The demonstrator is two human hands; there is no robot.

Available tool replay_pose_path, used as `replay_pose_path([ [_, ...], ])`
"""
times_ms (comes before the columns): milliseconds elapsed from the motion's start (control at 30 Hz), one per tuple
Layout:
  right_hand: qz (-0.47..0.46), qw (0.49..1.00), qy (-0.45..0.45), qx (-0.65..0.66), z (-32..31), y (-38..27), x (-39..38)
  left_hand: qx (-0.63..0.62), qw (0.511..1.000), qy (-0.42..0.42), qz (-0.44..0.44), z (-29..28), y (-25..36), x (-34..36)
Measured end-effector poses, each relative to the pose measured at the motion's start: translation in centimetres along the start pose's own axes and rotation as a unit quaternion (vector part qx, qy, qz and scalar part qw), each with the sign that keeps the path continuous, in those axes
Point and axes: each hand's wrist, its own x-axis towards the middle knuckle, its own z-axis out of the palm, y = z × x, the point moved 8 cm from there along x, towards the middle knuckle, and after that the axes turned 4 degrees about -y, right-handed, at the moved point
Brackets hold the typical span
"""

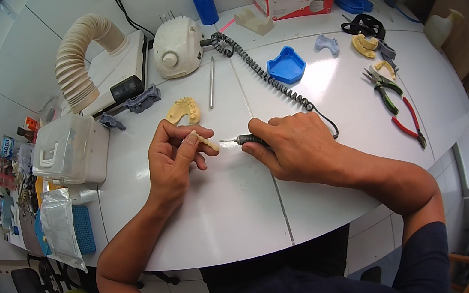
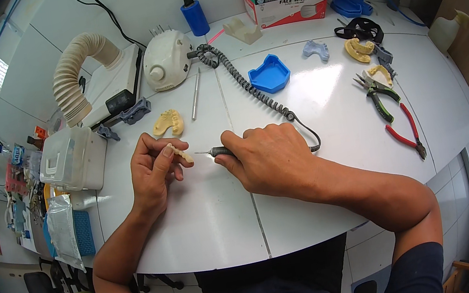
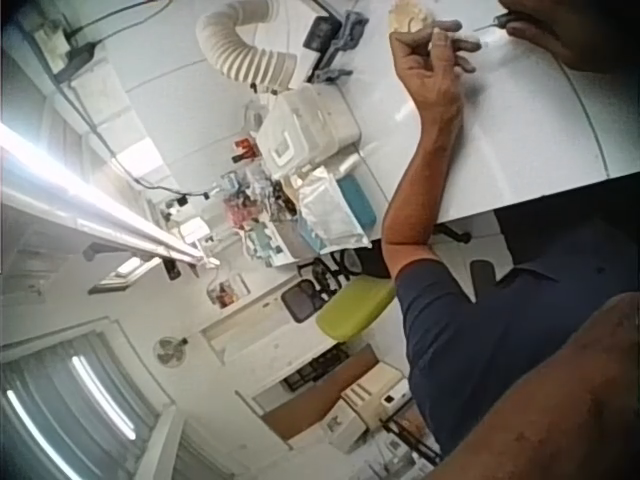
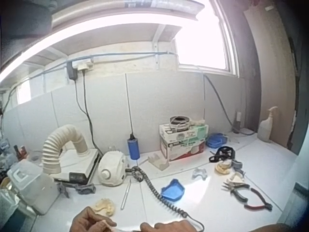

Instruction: Trimming and shaping a dental bridge using a rotary handpiece tool.

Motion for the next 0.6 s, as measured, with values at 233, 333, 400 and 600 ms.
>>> replay_pose_path([
  [233, 0.0, 1.0, -0.001, -0.004, 0.22, 0.16, 0.03, 0.001, 0.999, 0.028, -0.023, -0.29, -0.38, 0.08],
  [333, 0.0, 1.0, 0.003, -0.01, 0.2, 0.15, 0.0, -0.008, 0.999, 0.022, -0.036, -0.48, -0.75, 0.03],
  [400, 0.0, 1.0, 0.0, -0.01, 0.18, 0.08, 0.08, -0.008, 0.999, 0.006, -0.037, -0.45, -0.8, -0.1],
  [600, -0.002, 1.0, 0.007, -0.004, 0.1, 0.07, 0.18, 0.01, 0.999, 0.032, -0.03, -0.7, -0.67, -0.12],
])
